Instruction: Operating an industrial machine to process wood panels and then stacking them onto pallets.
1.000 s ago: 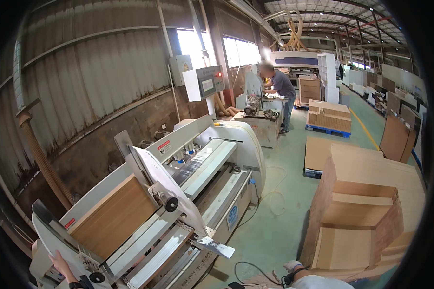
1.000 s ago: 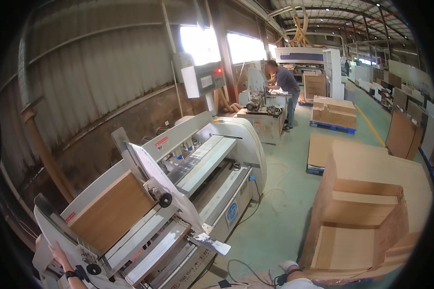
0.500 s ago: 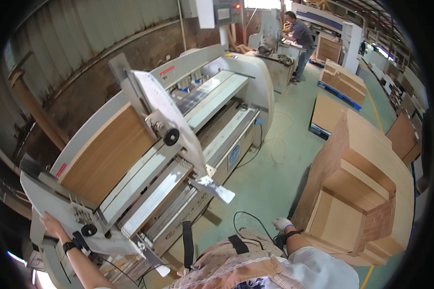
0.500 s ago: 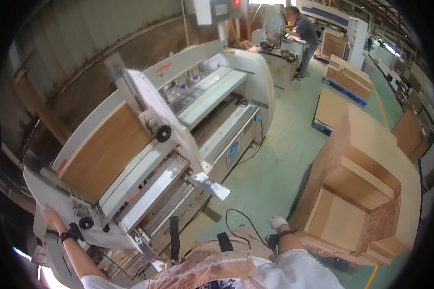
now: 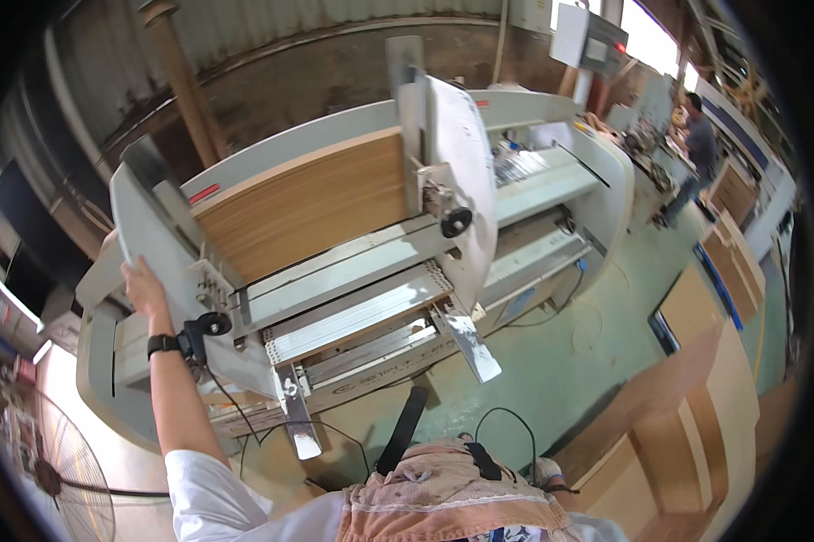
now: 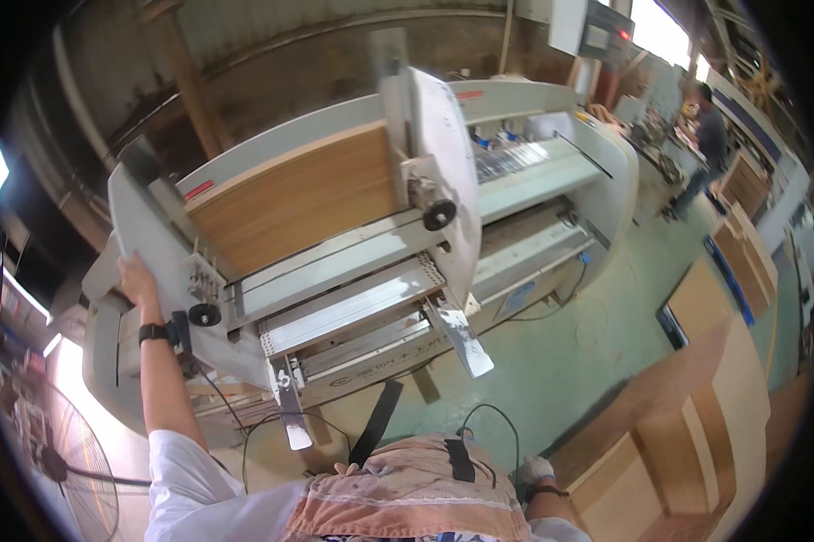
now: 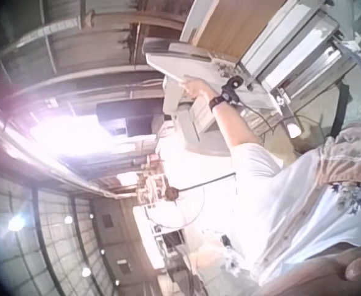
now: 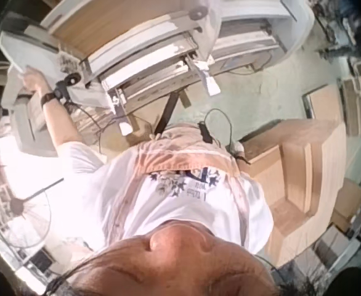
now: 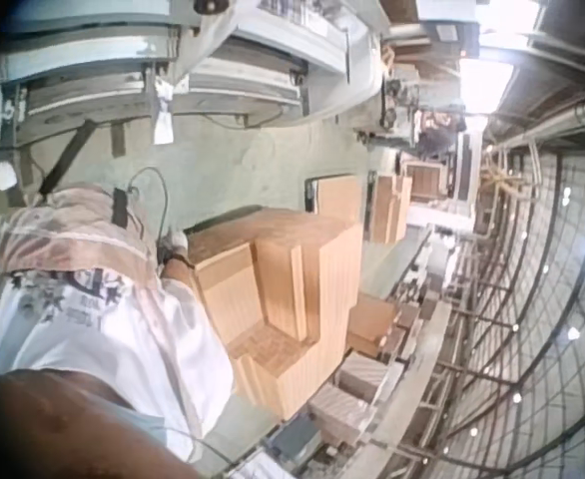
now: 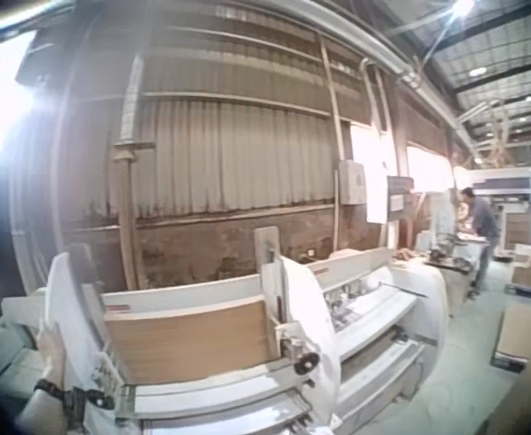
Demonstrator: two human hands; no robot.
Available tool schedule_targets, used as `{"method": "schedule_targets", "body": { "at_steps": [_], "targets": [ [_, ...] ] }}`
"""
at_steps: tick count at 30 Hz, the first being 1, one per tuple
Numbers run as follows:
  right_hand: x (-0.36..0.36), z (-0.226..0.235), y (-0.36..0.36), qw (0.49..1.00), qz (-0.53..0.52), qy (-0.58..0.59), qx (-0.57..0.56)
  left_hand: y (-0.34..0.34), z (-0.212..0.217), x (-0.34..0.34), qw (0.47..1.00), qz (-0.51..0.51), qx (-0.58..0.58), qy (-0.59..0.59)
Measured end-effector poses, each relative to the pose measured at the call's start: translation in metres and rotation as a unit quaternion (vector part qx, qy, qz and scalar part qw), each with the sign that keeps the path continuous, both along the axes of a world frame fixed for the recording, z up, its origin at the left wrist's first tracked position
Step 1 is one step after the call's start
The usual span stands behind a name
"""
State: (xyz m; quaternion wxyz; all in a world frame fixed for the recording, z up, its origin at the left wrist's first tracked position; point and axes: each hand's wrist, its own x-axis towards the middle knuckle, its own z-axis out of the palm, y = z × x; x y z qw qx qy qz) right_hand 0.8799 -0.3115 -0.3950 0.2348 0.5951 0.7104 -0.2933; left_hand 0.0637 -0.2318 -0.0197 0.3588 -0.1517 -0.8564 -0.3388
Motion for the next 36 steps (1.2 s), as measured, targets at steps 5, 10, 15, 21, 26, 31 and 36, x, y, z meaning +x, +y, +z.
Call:
{"method": "schedule_targets", "body": {
  "at_steps": [5, 10, 15, 21, 26, 31, 36],
  "targets": [
    [-0.021, 0.009, 0.025, 0.997, 0.079, -0.008, 0.018, -0.012, 0.014, 0.017, 1.0, -0.006, 0.021, -0.012],
    [-0.051, 0.036, 0.049, 0.99, 0.137, -0.018, -0.007, -0.02, 0.016, 0.023, 0.998, -0.039, 0.038, -0.032],
    [-0.03, 0.006, 0.062, 0.971, 0.232, -0.055, 0.02, -0.008, 0.018, 0.035, 0.997, -0.047, 0.048, -0.046],
    [-0.076, 0.037, 0.075, 0.885, 0.426, -0.187, 0.007, -0.019, 0.018, 0.025, 0.996, -0.049, 0.06, -0.038],
    [-0.057, -0.013, 0.086, 0.944, 0.305, -0.125, -0.006, -0.009, 0.019, 0.025, 0.994, -0.058, 0.067, -0.063],
    [-0.064, -0.013, 0.085, 0.992, 0.124, -0.008, -0.014, 0.003, 0.002, 0.003, 0.997, 0.011, 0.065, -0.049],
    [-0.059, -0.037, 0.086, 0.939, -0.295, 0.152, -0.091, -0.035, -0.023, -0.037, 0.994, -0.078, 0.061, 0.054]
  ]
}}
